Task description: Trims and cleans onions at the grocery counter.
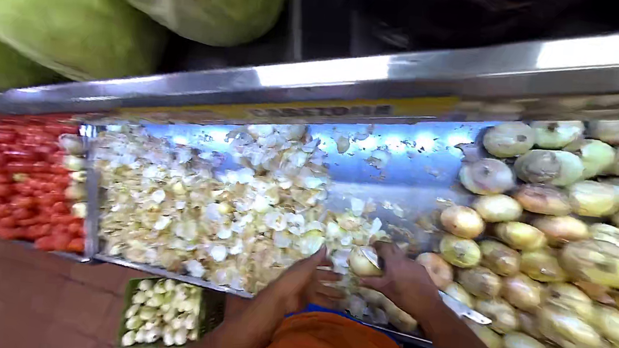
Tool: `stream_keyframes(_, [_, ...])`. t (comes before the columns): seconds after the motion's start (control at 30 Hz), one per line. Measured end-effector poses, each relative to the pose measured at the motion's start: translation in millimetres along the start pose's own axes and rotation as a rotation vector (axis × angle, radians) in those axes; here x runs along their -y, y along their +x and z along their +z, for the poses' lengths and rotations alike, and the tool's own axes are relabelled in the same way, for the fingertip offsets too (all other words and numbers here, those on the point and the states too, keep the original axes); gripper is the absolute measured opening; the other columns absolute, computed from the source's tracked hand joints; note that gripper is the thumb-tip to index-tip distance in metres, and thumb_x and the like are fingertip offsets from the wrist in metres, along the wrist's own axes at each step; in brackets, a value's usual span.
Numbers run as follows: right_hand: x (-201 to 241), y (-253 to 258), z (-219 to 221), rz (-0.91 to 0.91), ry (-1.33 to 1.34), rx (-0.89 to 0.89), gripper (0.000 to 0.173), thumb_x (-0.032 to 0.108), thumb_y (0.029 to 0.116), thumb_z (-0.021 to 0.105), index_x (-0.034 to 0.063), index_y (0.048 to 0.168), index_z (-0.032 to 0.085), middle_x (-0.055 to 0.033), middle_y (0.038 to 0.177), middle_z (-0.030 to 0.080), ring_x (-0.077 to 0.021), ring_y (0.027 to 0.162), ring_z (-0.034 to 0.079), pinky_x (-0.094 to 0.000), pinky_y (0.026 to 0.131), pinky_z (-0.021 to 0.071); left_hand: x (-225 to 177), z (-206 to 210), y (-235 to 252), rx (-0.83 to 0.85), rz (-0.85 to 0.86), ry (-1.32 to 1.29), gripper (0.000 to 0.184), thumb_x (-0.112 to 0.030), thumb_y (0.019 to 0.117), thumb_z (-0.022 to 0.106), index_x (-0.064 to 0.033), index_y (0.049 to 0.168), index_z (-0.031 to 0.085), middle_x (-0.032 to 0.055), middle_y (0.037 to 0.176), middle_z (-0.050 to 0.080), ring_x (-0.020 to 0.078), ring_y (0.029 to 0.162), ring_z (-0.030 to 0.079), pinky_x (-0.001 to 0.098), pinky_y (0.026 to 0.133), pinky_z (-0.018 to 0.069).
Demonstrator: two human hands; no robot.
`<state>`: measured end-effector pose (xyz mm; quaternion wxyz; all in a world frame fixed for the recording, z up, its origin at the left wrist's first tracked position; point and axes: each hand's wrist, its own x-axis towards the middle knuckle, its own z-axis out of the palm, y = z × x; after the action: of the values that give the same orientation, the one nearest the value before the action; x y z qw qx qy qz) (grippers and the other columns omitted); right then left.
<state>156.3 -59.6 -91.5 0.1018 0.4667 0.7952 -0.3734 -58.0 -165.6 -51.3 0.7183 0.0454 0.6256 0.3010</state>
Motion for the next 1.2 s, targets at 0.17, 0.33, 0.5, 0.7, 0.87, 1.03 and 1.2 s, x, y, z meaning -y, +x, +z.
stream_keyframes(0.17, [5, -30, -26, -0.143, 0.340, -0.277, 0.063, 0.069, 0.0968, 0.044, 0.0173, 0.126, 0.064, -0.0018, 0.081, 0.065, -0.0224, 0.069, 0.065, -0.0533, 0.060, 0.0559, -34, 3, 3, -0.049, 0.160, -0.354, 0.050, -0.044, 0.1055, 0.048, -0.0069, 0.139, 0.053, 0.0217, 0.125, 0.064, 0.0383, 0.107, 0.067, 0.0576, 0.089, 0.0572])
stream_keyframes(0.33, [-12, -36, -35, -0.026, 0.353, 0.057, 0.043, 0.048, 0.1064, 0.049, 0.0104, 0.109, 0.069, -0.0106, 0.089, 0.067, -0.0285, 0.084, 0.066, -0.0564, 0.078, 0.0538, -38, -7, -12, 0.052, 0.308, -0.195, 0.043, -0.026, 0.1003, 0.057, -0.0136, 0.141, 0.050, 0.0172, 0.121, 0.066, 0.0306, 0.105, 0.068, 0.0501, 0.089, 0.0578])
stream_keyframes(0.5, [-3, -40, -49, -0.341, 0.365, 0.132, 0.030, 0.038, 0.1104, 0.044, 0.0189, 0.117, 0.067, 0.0021, 0.088, 0.071, -0.0133, 0.073, 0.068, -0.0399, 0.071, 0.0586, -27, 5, -19, 0.078, 0.338, -0.030, 0.060, -0.026, 0.0863, 0.067, -0.0200, 0.143, 0.051, 0.0130, 0.118, 0.067, 0.0225, 0.100, 0.068, 0.0408, 0.085, 0.0579])
stream_keyframes(0.7, [14, -38, -61, -0.449, -0.162, 0.023, 0.043, 0.055, 0.1069, 0.041, 0.0198, 0.106, 0.065, -0.0007, 0.088, 0.066, -0.0203, 0.083, 0.069, -0.0480, 0.072, 0.0578, -21, 12, -28, 0.105, 0.333, 0.072, 0.043, -0.041, 0.1012, 0.056, -0.0161, 0.136, 0.053, 0.0105, 0.118, 0.067, 0.0205, 0.103, 0.066, 0.0396, 0.089, 0.0556])
stream_keyframes(0.87, [24, -46, -73, -0.370, -0.348, 0.070, 0.062, 0.076, 0.0939, 0.048, 0.0173, 0.100, 0.067, -0.0019, 0.082, 0.067, -0.0222, 0.080, 0.070, -0.0477, 0.070, 0.0564, -14, 3, -32, 0.340, 0.302, -0.048, 0.061, -0.050, 0.0984, 0.059, -0.0167, 0.148, 0.046, 0.0129, 0.135, 0.061, 0.0254, 0.121, 0.061, 0.0447, 0.102, 0.0517])
stream_keyframes(1.03, [26, -52, -77, -0.346, -0.392, 0.085, 0.067, 0.081, 0.0901, 0.048, 0.0180, 0.097, 0.069, -0.0021, 0.079, 0.067, -0.0221, 0.079, 0.070, -0.0472, 0.069, 0.0559, -3, 1, -29, 0.367, 0.348, -0.040, 0.074, -0.030, 0.0855, 0.075, -0.0241, 0.152, 0.042, 0.0159, 0.133, 0.061, 0.0271, 0.115, 0.063, 0.0447, 0.096, 0.0536])
stream_keyframes(1.2, [40, -61, -72, -0.265, -0.466, 0.051, 0.072, 0.085, 0.0852, 0.049, 0.0164, 0.095, 0.069, -0.0034, 0.077, 0.067, -0.0246, 0.077, 0.070, -0.0482, 0.067, 0.0557, 1, 10, -32, 0.223, 0.362, 0.159, 0.067, -0.035, 0.0919, 0.067, -0.0198, 0.151, 0.041, 0.0168, 0.127, 0.064, 0.0259, 0.108, 0.067, 0.0421, 0.093, 0.0555])
